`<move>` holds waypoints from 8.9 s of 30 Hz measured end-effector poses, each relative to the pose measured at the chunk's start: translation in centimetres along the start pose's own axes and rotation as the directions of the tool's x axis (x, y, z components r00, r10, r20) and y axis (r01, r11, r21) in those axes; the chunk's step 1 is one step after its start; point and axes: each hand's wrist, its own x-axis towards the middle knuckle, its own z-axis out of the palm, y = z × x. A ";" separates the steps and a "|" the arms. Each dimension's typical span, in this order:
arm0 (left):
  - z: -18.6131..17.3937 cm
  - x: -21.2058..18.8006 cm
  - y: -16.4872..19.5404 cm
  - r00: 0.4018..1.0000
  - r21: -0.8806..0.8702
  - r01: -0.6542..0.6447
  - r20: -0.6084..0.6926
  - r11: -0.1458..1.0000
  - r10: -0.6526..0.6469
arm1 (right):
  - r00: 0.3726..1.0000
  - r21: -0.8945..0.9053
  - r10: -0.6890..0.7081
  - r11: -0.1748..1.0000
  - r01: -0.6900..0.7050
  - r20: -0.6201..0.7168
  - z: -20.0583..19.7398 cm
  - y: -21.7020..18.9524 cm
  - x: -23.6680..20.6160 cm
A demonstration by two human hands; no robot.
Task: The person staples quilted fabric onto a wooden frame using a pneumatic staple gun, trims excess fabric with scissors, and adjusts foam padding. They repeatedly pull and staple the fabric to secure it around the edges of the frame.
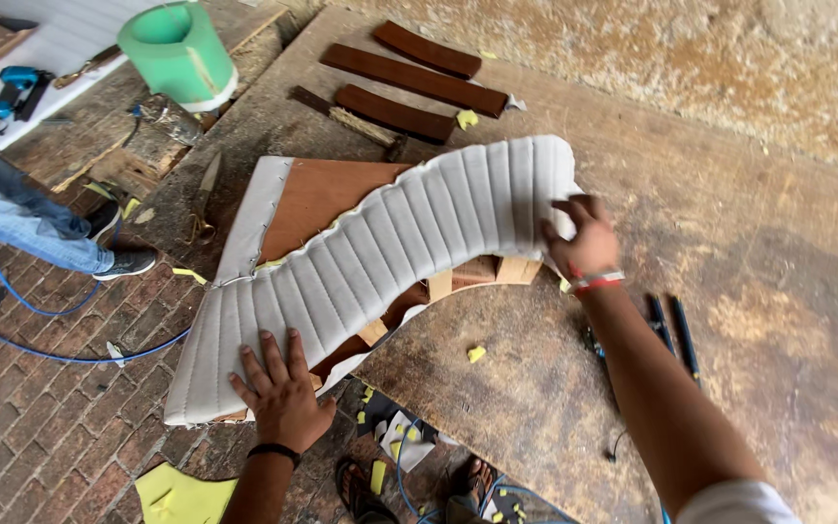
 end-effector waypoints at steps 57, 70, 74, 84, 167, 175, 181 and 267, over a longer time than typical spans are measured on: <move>5.4 -17.1 -1.2 0.900 -0.271 -0.252 -0.420 0.929 0.122 | 0.301 0.064 0.033 0.949 -0.307 0.953 6.6 -21.8 -26.2; 10.7 -13.4 -5.5 0.940 -0.807 -0.212 -0.322 0.551 -0.110 | 0.527 0.467 -0.047 0.537 -0.703 0.848 8.7 -19.6 -34.7; 11.4 -10.6 -2.4 0.931 -0.932 -0.322 -0.343 0.165 -0.122 | 0.635 0.570 0.045 0.395 -0.720 0.771 9.0 -18.0 -35.5; 8.0 0.1 5.3 0.987 -0.950 -0.157 -0.144 0.270 0.068 | 0.641 0.560 0.220 0.335 -0.758 0.736 11.0 -12.3 -23.9; -1.0 -1.0 4.0 0.943 -0.105 -0.278 0.160 0.955 0.292 | 0.687 0.628 0.124 0.314 -0.712 0.716 5.5 -13.4 -29.6; -3.4 -1.2 3.4 0.875 -0.088 -0.339 0.338 0.937 0.348 | 0.664 0.628 0.114 0.240 -0.740 0.739 5.2 -14.7 -30.8; -3.3 -1.7 3.6 0.903 -0.104 -0.243 0.339 0.965 0.264 | 0.569 0.480 0.147 0.394 -0.784 0.809 5.7 -13.1 -29.7; 2.9 -4.9 5.6 0.926 -0.229 -0.362 -0.200 0.904 0.320 | 0.832 -0.449 0.180 0.889 0.091 0.525 6.6 3.4 -19.9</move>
